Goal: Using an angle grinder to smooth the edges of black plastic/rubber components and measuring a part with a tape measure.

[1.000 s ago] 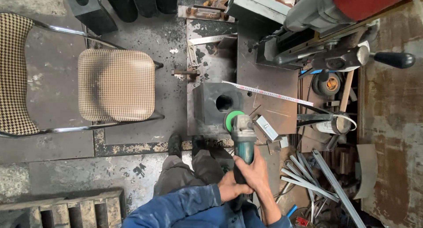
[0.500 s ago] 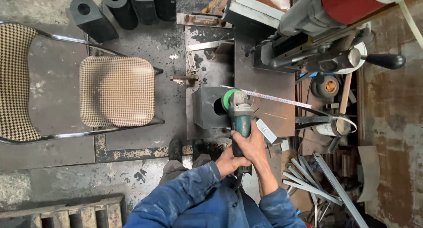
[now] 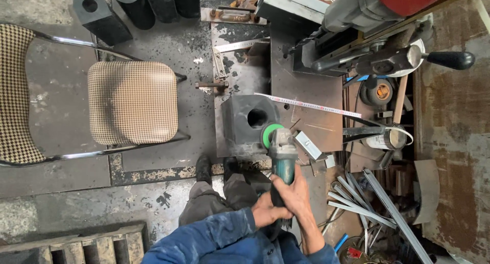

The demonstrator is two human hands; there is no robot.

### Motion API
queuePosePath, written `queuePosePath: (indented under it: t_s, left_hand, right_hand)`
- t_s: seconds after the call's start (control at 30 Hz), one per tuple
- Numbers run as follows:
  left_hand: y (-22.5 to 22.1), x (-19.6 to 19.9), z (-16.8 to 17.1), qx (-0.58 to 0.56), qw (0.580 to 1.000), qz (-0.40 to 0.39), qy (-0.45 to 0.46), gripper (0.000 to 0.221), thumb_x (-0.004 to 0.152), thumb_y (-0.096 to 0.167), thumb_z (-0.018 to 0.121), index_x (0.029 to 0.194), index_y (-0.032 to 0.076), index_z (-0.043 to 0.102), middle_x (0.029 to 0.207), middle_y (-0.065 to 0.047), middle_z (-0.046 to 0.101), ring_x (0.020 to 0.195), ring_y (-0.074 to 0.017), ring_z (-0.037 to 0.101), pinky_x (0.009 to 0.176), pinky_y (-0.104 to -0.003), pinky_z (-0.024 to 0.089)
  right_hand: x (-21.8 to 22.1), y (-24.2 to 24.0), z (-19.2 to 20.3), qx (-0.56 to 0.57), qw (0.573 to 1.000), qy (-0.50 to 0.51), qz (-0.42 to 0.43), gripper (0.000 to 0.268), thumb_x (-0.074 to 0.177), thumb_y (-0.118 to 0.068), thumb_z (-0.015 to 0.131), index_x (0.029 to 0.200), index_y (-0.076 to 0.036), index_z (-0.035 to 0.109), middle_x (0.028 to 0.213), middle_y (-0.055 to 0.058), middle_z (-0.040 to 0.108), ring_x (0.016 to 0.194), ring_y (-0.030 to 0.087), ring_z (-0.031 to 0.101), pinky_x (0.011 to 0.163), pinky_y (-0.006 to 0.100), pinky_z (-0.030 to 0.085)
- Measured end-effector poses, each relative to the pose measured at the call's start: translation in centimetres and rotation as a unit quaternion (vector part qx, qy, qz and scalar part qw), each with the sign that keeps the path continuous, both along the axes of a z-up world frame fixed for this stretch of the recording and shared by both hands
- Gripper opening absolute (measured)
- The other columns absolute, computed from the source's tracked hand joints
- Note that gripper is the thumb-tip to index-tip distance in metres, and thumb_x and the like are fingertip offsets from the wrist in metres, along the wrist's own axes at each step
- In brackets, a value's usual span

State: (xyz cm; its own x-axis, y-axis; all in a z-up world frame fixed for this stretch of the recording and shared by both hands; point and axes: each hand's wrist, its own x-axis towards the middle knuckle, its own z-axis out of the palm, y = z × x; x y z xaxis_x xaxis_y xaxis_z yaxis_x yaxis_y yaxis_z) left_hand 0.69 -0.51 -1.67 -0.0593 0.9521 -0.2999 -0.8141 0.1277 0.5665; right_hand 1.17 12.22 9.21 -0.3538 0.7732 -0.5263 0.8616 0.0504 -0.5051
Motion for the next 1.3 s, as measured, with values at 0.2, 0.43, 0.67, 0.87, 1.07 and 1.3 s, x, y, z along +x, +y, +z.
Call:
queuePosePath:
  t_s: [0.2,0.43,0.67,0.87,1.07,1.3]
  left_hand:
    - [3.8,-4.3,1.4,-0.045,0.997,-0.023,0.062,0.035,0.085,0.009,0.074,0.119,-0.002,0.070,0.108,-0.006,0.074,0.103,-0.0166,0.069,0.091,-0.033,0.056]
    - [2.7,-2.7,1.1,-0.004,0.998,-0.005,0.063,0.037,0.082,0.006,0.074,0.118,0.002,0.067,0.107,-0.003,0.072,0.102,-0.0142,0.067,0.090,-0.032,0.056]
    - [-2.2,-1.0,2.4,0.016,0.999,-0.018,-0.034,0.044,0.083,0.003,0.073,0.125,0.005,0.060,0.109,-0.002,0.069,0.105,-0.0140,0.065,0.091,-0.033,0.055]
    - [-1.7,-1.5,0.4,0.025,0.999,-0.018,-0.031,0.038,0.086,0.000,0.072,0.123,0.003,0.066,0.112,-0.004,0.071,0.108,-0.0151,0.067,0.094,-0.034,0.055]
    - [-2.0,-2.2,-0.4,-0.007,1.000,-0.008,-0.018,0.036,0.084,0.002,0.074,0.119,0.003,0.068,0.109,-0.005,0.073,0.106,-0.0170,0.068,0.093,-0.035,0.056]
    - [-3.7,-4.7,0.4,-0.043,0.997,0.060,0.015,0.045,0.077,0.006,0.075,0.121,0.007,0.065,0.109,-0.005,0.073,0.104,-0.0186,0.069,0.091,-0.035,0.056]
  right_hand:
    - [-3.0,3.4,-0.1,0.038,0.997,0.056,0.022,0.058,0.073,-0.033,0.077,0.121,-0.004,0.061,0.092,0.018,0.074,0.082,0.028,0.072,0.078,0.041,0.056]
    - [-0.7,2.5,-1.2,0.042,0.995,0.080,0.039,0.054,0.074,-0.033,0.078,0.116,-0.002,0.063,0.094,0.018,0.073,0.084,0.028,0.071,0.079,0.041,0.056]
    - [0.9,-2.4,0.0,0.004,0.998,0.055,0.001,0.058,0.072,-0.033,0.078,0.119,-0.004,0.061,0.090,0.017,0.073,0.081,0.027,0.071,0.076,0.041,0.056]
    - [-0.9,-1.9,0.6,0.001,1.000,0.016,-0.008,0.055,0.072,-0.033,0.078,0.116,-0.004,0.060,0.086,0.019,0.073,0.077,0.030,0.072,0.073,0.043,0.057]
    - [-3.4,-2.5,1.5,0.008,1.000,-0.005,0.009,0.055,0.072,-0.033,0.078,0.116,-0.005,0.060,0.089,0.021,0.074,0.081,0.034,0.074,0.075,0.045,0.057]
    - [-6.7,-3.9,2.1,-0.022,0.998,0.027,0.057,0.063,0.074,-0.035,0.077,0.129,-0.009,0.061,0.095,0.021,0.076,0.088,0.032,0.075,0.079,0.042,0.057]
